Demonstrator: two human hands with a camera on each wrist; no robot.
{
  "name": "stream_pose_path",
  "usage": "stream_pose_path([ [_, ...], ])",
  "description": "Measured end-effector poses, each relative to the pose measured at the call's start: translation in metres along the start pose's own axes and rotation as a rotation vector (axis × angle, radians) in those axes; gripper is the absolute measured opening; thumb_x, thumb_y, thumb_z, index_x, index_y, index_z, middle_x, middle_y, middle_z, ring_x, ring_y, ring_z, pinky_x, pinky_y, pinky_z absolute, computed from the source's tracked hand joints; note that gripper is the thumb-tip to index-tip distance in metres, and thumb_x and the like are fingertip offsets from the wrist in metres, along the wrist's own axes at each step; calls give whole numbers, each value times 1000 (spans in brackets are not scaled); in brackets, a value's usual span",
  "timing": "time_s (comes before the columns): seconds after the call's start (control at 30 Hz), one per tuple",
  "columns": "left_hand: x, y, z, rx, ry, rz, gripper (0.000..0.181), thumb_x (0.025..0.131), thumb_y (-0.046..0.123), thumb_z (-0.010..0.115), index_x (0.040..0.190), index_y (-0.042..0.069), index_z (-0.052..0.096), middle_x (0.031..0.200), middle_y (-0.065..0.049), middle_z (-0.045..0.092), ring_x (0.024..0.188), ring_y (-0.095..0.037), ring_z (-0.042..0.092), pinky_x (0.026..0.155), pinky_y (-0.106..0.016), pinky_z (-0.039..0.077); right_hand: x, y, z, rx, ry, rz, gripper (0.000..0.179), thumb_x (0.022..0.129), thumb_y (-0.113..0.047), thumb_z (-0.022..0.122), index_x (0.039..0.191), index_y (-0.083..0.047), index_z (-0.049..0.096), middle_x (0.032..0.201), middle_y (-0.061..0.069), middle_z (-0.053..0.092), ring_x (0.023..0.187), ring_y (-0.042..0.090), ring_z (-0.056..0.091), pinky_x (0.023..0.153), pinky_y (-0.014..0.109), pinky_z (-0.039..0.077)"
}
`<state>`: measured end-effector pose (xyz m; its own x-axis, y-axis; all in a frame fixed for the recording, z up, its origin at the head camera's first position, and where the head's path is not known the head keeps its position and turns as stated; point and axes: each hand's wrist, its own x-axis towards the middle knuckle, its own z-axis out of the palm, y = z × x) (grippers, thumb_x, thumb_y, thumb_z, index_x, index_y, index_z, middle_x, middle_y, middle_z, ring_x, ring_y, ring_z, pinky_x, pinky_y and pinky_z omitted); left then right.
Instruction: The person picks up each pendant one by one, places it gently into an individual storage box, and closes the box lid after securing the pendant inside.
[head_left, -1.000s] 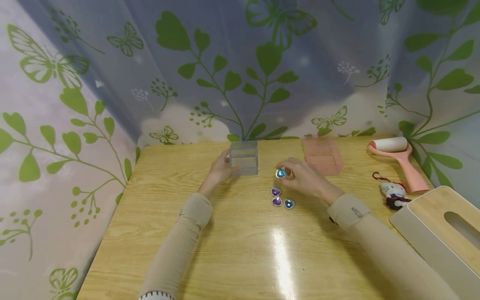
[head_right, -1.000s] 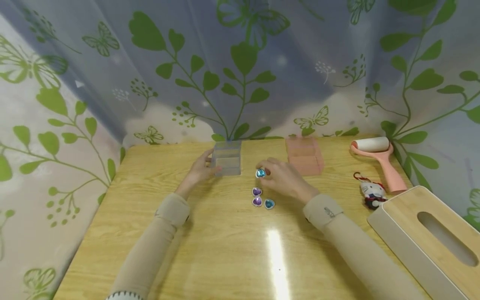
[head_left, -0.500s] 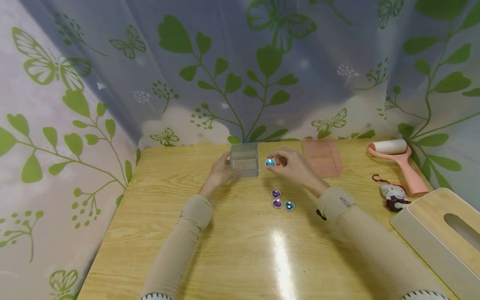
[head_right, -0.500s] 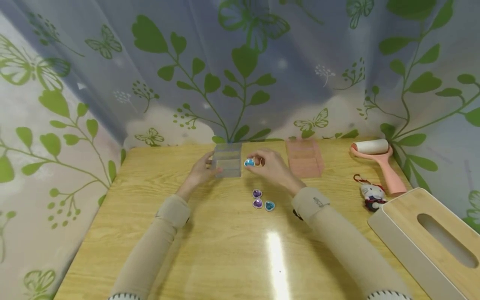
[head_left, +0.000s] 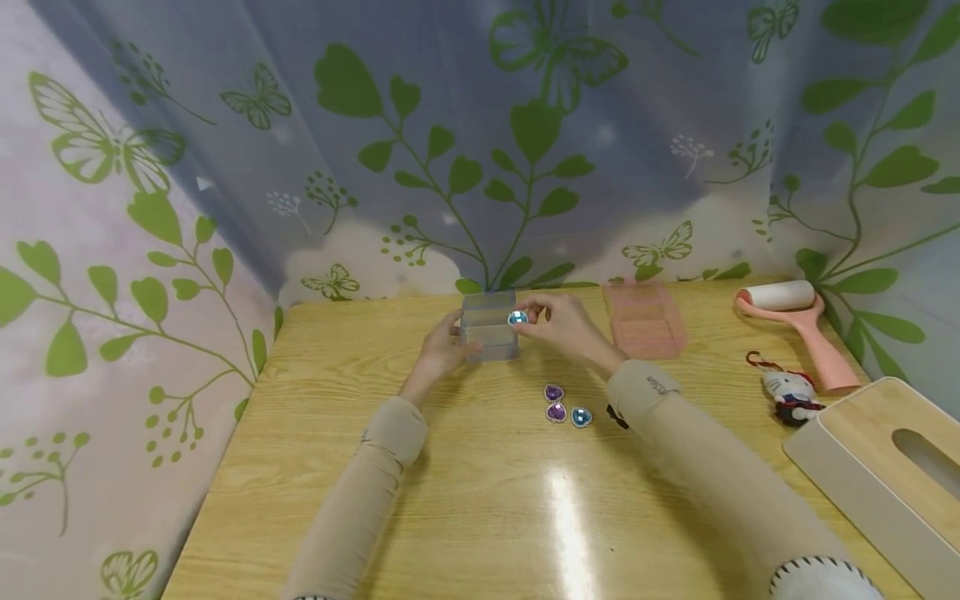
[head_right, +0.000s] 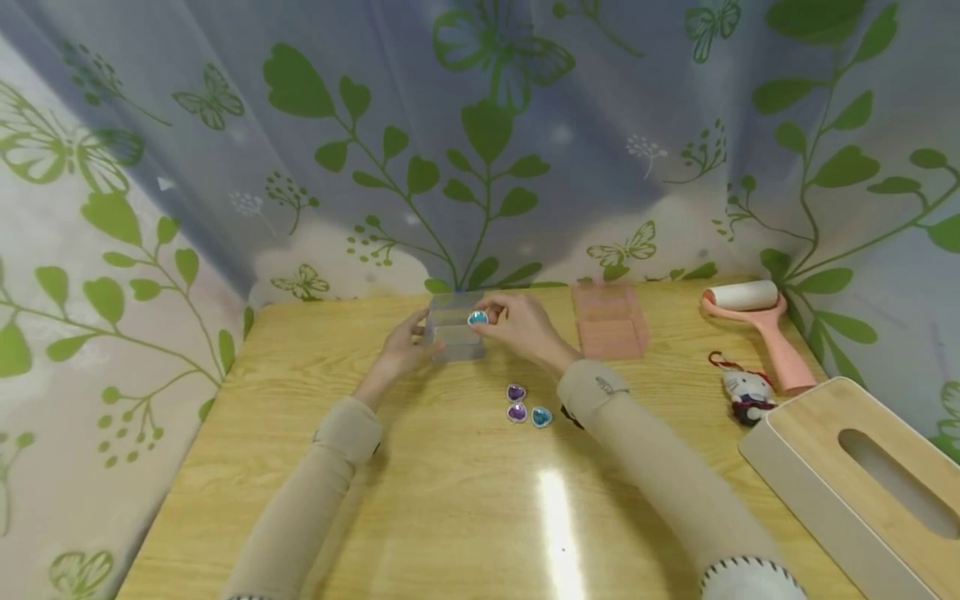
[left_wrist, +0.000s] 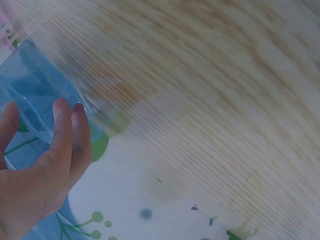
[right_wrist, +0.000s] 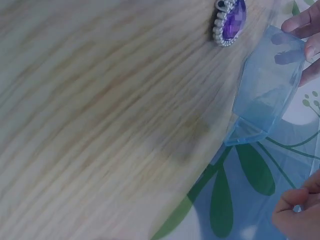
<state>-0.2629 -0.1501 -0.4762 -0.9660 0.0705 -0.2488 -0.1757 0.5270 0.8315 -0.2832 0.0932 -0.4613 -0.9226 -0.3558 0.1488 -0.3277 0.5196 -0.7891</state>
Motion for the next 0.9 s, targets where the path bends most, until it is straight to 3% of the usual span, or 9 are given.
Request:
stream_pose_path([
  [0.23,2,-1,0,-2,0,-7,84,99,17,75,167,12,26,156,-25,48,131,-43,61,109,-51,57,15,4,12,-11,-32,-9,33,93,-35,82,119,-16,77,90,-1,68,84,19,56,67,29,42],
  [0.4,0,1,0,4,4,-4,83,99,15,74,167,11,26,155,-26,49,129,-43,63,106,-50,59,22,-1,18,2,-59,10,30,95,-35,80,120,-18,76,95,-1,65,89,22,55,72,32,41],
  [0.67,0,2,1,22,20,-12,82,99,15,74,166,11,28,153,-26,52,126,-41,64,104,-47,60,36,-5,29,-134,-65,0,31,95,-35,80,120,-17,78,85,-3,67,70,15,55,66,30,46],
  [0.73,0,2,1,29,23,-9,82,99,15,74,166,11,28,153,-26,52,126,-41,64,104,-47,59,39,-6,32,-186,-72,-10,31,95,-35,80,120,-17,78,83,-3,67,69,14,54,70,33,49],
  [0.8,1,2,1,31,25,-7,81,99,16,75,166,11,29,153,-26,53,128,-42,63,105,-48,59,42,-8,35,-239,-76,-18,33,94,-36,81,120,-17,78,82,-3,68,71,14,57,87,40,54],
  [0.9,1,3,0,29,24,-6,81,99,16,74,166,11,29,154,-26,53,129,-42,63,106,-49,59,46,-10,38,-300,-85,-23,36,93,-38,81,122,-17,78,84,-3,71,83,18,62,107,52,48],
])
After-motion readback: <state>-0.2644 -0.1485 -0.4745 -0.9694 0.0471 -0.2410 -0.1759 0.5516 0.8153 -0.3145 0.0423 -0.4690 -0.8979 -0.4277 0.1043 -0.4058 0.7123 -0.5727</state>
